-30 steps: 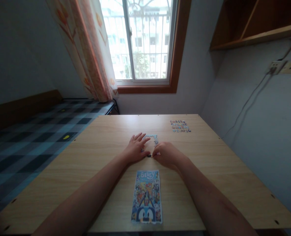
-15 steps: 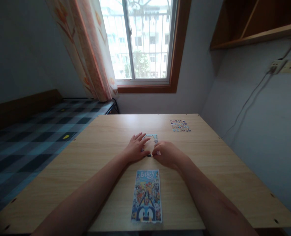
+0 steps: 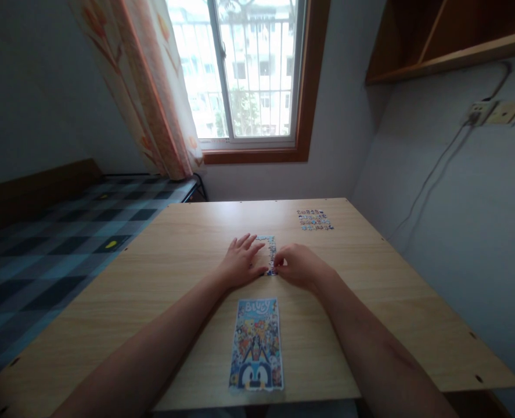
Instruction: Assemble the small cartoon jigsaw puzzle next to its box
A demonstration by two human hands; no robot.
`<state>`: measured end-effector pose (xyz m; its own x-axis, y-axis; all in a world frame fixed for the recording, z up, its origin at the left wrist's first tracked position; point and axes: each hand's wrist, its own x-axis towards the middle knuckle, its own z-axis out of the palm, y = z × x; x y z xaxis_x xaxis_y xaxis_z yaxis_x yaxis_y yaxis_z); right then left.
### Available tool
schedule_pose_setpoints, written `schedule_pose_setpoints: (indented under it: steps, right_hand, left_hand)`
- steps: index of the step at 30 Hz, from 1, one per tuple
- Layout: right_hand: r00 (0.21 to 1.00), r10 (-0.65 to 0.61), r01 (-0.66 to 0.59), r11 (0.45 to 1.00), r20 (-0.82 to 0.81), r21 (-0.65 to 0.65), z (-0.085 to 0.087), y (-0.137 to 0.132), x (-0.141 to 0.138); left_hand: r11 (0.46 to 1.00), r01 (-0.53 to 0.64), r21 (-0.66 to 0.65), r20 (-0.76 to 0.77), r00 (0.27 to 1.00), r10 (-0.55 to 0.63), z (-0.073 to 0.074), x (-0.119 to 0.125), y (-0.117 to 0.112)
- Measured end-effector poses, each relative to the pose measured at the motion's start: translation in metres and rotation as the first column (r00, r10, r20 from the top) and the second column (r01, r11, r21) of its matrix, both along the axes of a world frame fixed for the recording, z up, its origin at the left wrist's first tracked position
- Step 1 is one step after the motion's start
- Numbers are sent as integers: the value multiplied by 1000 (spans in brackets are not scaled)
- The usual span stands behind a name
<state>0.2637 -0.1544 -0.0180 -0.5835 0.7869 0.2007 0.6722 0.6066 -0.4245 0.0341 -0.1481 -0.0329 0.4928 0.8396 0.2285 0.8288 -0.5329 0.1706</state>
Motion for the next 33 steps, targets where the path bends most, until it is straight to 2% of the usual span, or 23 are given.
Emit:
schedule_pose_setpoints:
  steps: [18,33]
  right_hand:
    - [999,34,-33,999,6,-23,-2,2,1]
    - [999,-28,30,997,18,-77,-1,2,0]
  left_hand:
    - [1000,5,10,-8,1000,-5,-3,0,6]
    - [1000,13,-11,-6,1000,-13,0,2,6]
